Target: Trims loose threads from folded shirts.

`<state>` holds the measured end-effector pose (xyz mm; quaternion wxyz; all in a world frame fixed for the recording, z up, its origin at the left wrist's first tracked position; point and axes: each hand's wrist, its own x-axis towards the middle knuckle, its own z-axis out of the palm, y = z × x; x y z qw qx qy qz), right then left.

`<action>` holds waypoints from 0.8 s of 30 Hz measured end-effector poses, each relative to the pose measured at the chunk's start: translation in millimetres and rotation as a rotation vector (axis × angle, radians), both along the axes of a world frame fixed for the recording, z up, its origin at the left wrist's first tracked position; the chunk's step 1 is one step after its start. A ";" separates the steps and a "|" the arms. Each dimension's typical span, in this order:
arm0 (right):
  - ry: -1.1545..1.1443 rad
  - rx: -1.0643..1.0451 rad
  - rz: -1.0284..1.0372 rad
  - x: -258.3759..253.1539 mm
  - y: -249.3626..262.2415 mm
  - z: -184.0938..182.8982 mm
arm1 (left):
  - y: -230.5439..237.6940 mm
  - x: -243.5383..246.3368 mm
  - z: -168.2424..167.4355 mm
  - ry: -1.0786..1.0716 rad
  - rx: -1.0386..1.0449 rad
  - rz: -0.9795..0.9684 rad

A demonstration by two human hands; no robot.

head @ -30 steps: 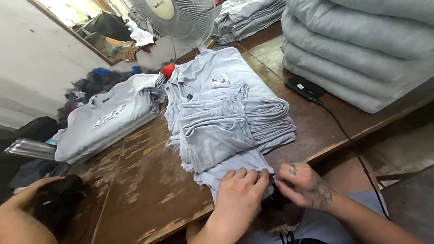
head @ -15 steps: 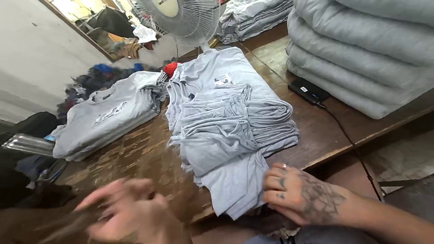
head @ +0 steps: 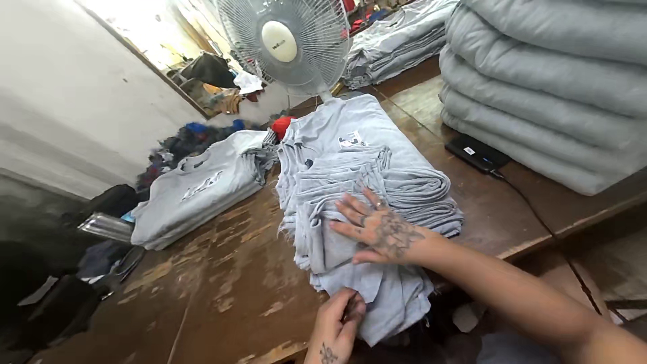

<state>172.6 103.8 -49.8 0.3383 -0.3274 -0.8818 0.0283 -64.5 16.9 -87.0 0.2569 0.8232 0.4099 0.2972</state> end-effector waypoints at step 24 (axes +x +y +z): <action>0.097 0.162 -0.125 31.1 -83.7 -73.9 | 3.1 63.7 33.2 -0.181 -0.106 0.096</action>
